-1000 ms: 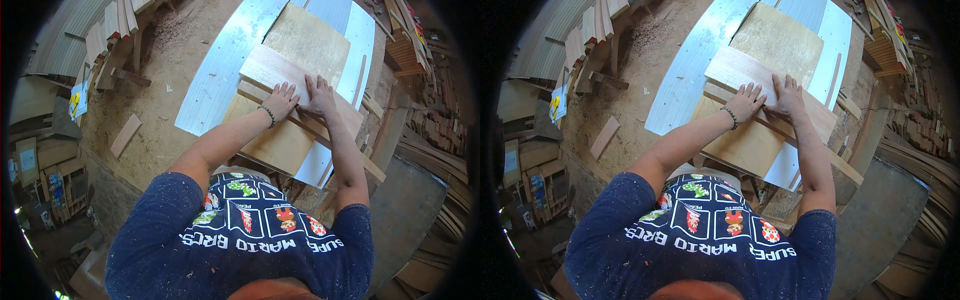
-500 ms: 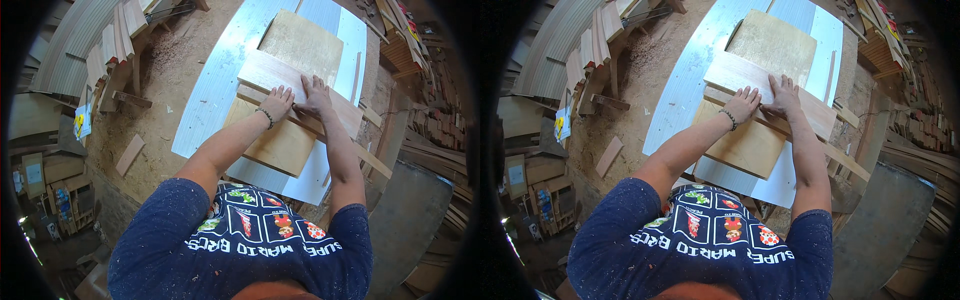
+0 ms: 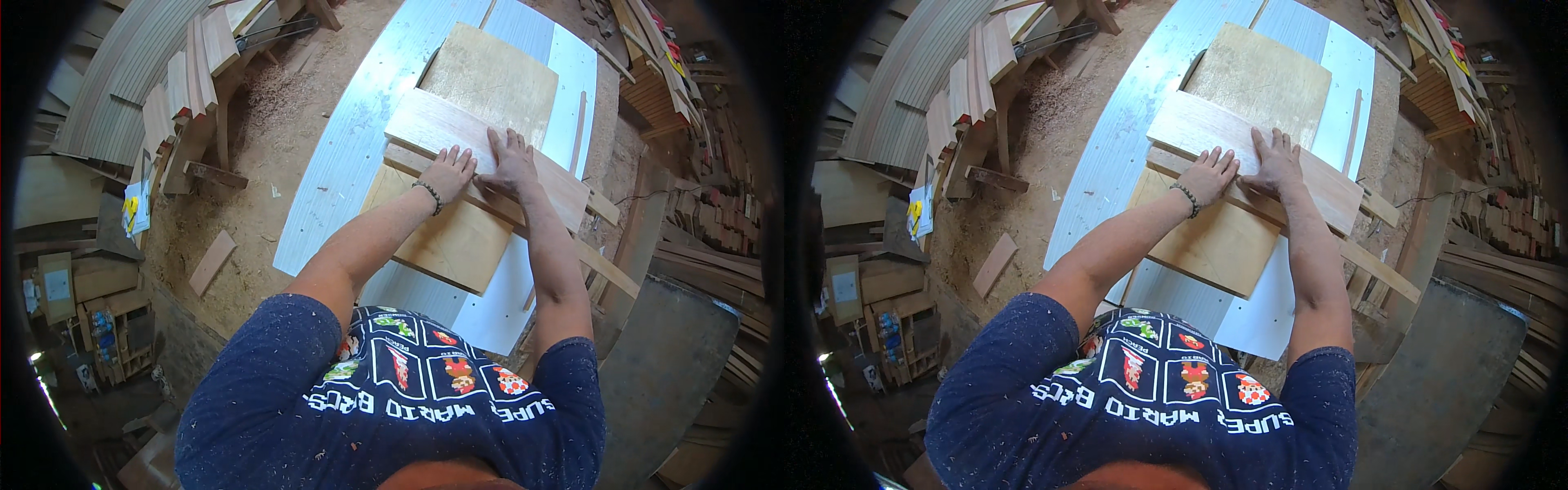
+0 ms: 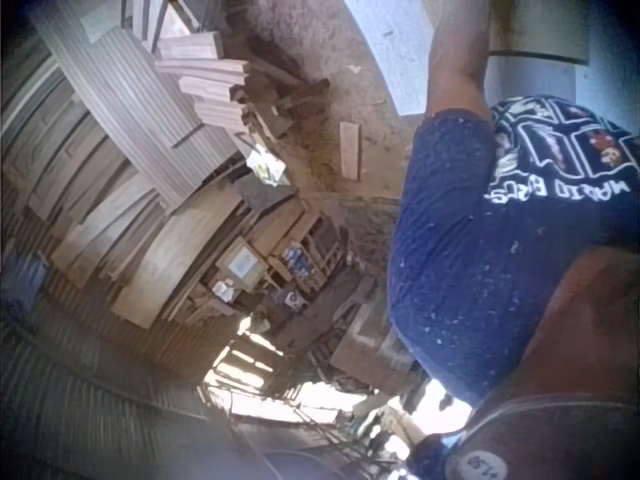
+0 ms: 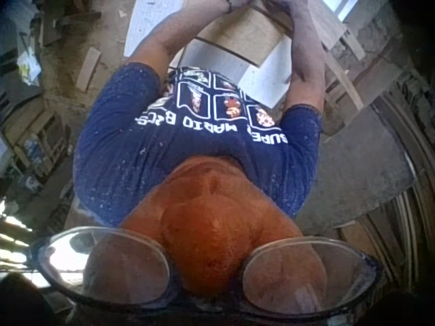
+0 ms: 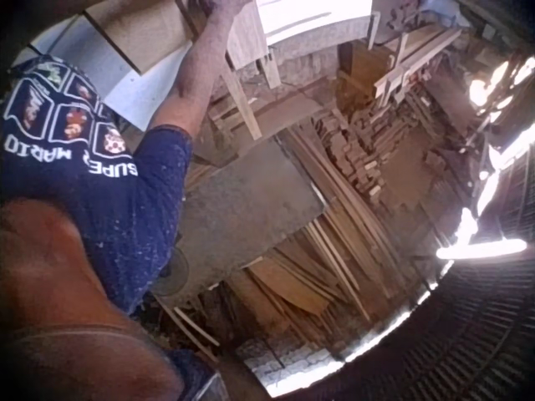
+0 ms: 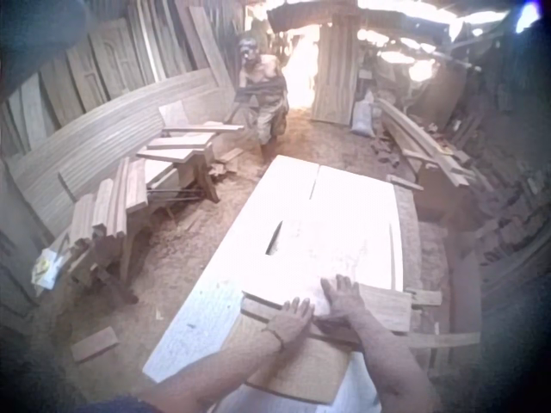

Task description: The person cuts wooden boards using a table saw, then positions wooden boards on a sliding jig and marks lines across them with a pen.

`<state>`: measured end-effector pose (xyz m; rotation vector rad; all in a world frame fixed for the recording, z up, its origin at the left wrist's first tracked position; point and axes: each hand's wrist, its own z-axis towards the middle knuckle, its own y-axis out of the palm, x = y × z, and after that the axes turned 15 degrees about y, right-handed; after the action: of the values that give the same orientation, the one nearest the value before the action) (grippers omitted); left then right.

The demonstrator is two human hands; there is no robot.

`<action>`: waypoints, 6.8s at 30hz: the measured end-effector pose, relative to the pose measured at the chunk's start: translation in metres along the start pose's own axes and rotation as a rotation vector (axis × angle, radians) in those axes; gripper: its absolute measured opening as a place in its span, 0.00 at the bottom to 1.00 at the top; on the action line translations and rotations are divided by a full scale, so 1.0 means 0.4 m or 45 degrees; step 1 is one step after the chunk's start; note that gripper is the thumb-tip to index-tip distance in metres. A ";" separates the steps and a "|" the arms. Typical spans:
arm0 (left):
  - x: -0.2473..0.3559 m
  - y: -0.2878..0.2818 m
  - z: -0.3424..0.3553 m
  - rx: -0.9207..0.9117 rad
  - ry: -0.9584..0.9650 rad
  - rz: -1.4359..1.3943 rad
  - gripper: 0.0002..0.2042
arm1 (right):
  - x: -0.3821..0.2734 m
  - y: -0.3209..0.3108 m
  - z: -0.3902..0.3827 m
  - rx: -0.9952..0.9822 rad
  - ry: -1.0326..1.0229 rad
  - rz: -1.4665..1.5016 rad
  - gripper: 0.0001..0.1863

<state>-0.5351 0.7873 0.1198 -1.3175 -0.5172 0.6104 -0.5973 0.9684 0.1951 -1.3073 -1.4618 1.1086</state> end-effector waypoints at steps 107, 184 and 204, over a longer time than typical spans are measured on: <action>-0.861 -0.256 -0.597 -0.144 -0.735 -1.085 0.33 | -1.107 0.319 -0.546 -0.182 0.715 1.660 0.26; -0.316 -0.057 -2.542 0.873 -2.682 -2.823 0.44 | -1.428 0.577 -0.952 -0.634 0.263 0.500 0.22; -0.242 -0.106 -2.748 -1.161 -1.827 -1.248 0.24 | -1.879 0.403 0.154 -0.760 0.238 1.098 0.13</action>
<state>0.1283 -0.0811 -0.0389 -0.9910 -2.6553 0.3672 -0.5587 0.2246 -0.0048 -2.5386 -1.1215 1.0284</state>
